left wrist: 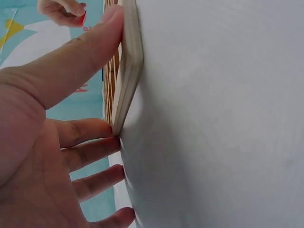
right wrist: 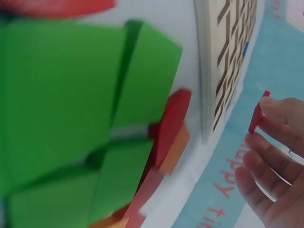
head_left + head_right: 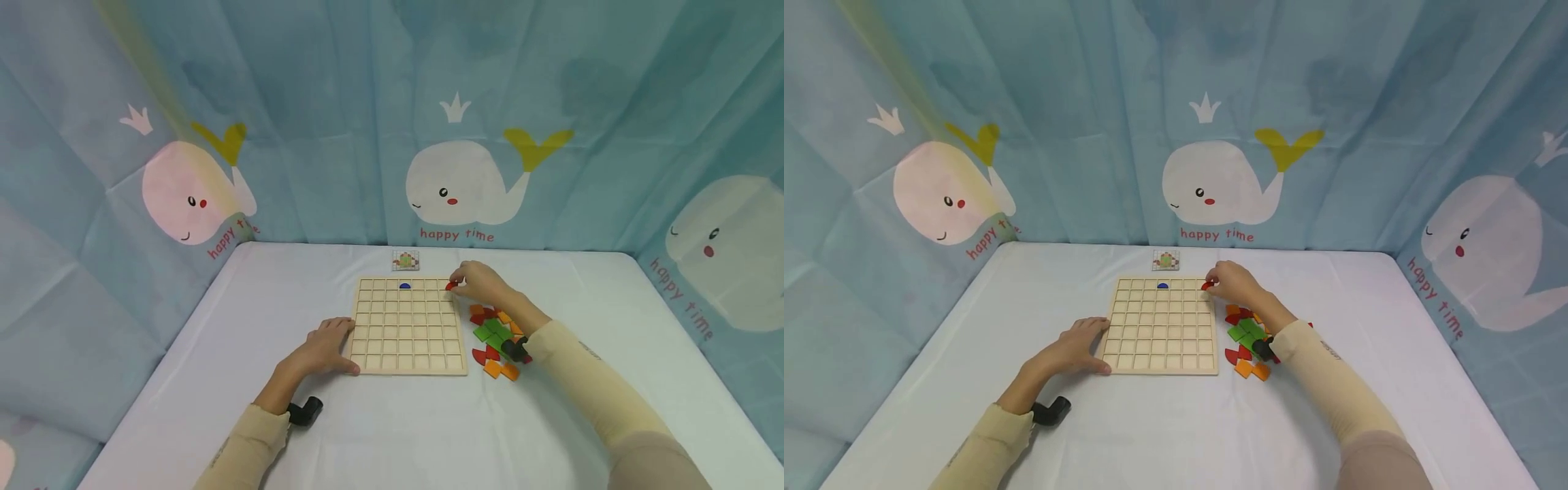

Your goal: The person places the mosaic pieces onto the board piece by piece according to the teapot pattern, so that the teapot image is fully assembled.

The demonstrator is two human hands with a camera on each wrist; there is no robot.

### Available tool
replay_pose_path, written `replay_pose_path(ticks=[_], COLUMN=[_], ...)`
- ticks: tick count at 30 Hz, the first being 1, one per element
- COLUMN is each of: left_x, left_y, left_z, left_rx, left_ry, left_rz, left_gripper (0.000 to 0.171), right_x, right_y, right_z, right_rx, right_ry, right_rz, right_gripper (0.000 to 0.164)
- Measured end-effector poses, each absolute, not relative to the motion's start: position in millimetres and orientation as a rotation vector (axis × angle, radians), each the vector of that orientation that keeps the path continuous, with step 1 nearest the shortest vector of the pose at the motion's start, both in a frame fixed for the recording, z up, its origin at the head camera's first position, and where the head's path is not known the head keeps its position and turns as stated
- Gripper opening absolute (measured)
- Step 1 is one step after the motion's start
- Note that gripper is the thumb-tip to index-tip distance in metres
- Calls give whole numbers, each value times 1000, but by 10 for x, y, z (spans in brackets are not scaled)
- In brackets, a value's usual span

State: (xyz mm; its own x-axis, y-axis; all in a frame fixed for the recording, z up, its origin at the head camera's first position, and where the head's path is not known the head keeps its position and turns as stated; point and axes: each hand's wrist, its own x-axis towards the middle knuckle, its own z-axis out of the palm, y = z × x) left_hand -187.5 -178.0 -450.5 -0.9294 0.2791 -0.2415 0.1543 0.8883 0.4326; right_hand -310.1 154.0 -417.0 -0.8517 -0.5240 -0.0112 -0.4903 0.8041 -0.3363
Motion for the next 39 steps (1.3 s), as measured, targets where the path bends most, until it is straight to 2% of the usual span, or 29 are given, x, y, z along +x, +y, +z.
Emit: replay_pose_path(ticks=[23,39], left_x=[-1839,-1859], left_y=[-1743,-1772], left_z=[-4485,-4527], left_rx=[299,301], left_ry=[2771,2772], left_rz=[603,598], left_gripper=[94,94], right_x=[-3193,-3241], right_y=[848,310], right_z=[-4242,-4332], right_rx=[-1099,-1092], right_ry=[2862,2786], right_rz=[-454,-327], right_gripper=[16,13])
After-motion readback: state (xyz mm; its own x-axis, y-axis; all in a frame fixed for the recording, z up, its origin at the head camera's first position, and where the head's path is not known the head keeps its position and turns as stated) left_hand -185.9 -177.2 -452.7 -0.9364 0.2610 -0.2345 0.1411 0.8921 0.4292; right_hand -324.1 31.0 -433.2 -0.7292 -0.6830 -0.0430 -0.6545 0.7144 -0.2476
